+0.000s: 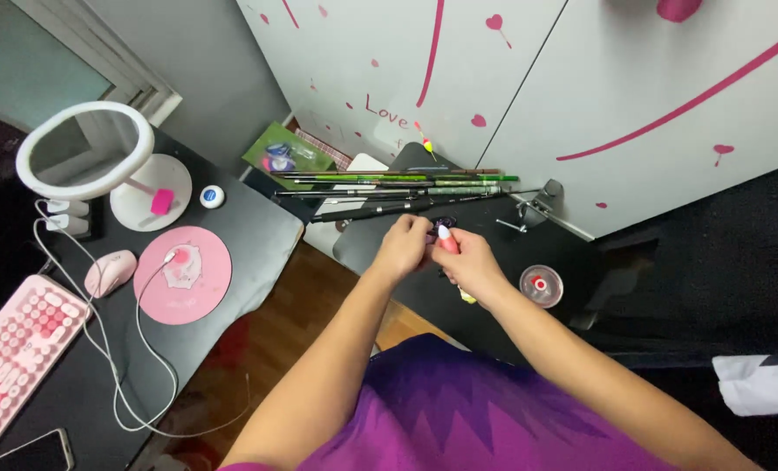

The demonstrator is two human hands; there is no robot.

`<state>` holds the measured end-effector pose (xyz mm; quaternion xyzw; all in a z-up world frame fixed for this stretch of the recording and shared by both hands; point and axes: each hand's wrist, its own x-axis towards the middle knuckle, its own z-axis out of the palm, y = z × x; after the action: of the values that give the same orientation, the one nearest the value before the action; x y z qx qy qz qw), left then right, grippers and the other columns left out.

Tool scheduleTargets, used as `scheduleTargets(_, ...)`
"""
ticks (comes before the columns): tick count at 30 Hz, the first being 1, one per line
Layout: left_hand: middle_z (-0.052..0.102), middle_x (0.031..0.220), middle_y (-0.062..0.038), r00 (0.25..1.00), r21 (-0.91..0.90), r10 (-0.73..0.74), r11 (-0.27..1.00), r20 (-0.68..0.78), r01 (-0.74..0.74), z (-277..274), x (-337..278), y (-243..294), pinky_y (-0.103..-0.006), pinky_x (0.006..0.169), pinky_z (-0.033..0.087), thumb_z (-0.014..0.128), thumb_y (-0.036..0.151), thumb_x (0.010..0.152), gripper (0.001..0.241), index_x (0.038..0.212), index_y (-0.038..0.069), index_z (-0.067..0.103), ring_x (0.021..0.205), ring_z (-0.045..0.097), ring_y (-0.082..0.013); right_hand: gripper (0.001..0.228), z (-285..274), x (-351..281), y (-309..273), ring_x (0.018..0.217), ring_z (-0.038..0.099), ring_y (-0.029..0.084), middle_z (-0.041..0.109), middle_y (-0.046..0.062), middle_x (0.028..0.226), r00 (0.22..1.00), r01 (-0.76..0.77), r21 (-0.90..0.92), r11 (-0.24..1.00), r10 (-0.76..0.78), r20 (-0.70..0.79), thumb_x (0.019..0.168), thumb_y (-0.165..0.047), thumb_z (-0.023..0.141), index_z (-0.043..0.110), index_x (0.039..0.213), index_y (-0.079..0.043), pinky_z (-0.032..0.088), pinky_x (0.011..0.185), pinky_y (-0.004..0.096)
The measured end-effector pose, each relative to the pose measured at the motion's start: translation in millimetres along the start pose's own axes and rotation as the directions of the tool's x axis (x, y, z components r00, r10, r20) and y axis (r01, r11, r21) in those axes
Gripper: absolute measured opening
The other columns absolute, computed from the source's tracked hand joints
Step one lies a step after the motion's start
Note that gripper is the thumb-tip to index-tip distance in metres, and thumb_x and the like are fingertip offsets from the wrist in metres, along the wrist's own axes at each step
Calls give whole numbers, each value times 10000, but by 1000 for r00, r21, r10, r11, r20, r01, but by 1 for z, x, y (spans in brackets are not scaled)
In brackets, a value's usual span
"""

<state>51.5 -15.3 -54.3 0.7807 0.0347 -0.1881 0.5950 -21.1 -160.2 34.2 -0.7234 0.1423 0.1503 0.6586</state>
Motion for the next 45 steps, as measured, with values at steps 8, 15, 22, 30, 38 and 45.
scheduleTargets(8,634,733,-68,948,-401,-172,875,268,272,-23,-41,78,-282,405,437,790,455,852,511,1018,27,566,487,568,-145,192,0,3,-9,533,539,84,616,3,674,1000,-16,97,995,14,25,932,-202,726,602,834,-94,433,476,247)
scheduleTargets(15,683,803,-61,920,-624,-156,693,359,361,-27,-33,57,-284,515,546,718,492,919,479,1014,38,599,628,648,-153,229,-2,1,-4,547,607,155,608,34,725,993,-114,433,894,85,86,883,-162,758,543,838,-96,554,524,335)
scheduleTargets(22,686,809,-100,884,-685,-139,583,446,437,-29,-34,62,-335,554,567,603,574,914,556,1023,28,605,671,688,-208,233,-14,1,-13,550,598,146,627,39,727,997,-72,354,932,57,51,888,-172,749,534,821,-110,550,549,323)
scheduleTargets(30,652,752,-52,955,-648,-127,710,269,277,-17,-38,65,-337,476,448,822,229,829,425,1097,110,514,551,587,-179,299,-13,5,-8,508,548,107,555,5,639,1000,-23,179,984,26,-15,865,-161,793,509,795,-103,502,479,285)
scheduleTargets(38,698,842,-56,912,-612,-113,708,394,352,-29,-41,67,-327,624,596,706,353,926,308,1054,81,642,687,688,-144,314,-16,12,-6,511,535,100,559,9,662,998,46,113,993,-41,-46,854,-171,828,528,842,-80,458,468,271)
scheduleTargets(45,604,780,-31,890,-680,71,673,449,290,-17,-22,34,-300,522,475,739,388,991,323,937,100,603,629,587,-149,298,-13,10,-22,497,562,112,594,16,661,999,-28,131,991,24,27,826,-176,811,529,852,-82,499,461,284)
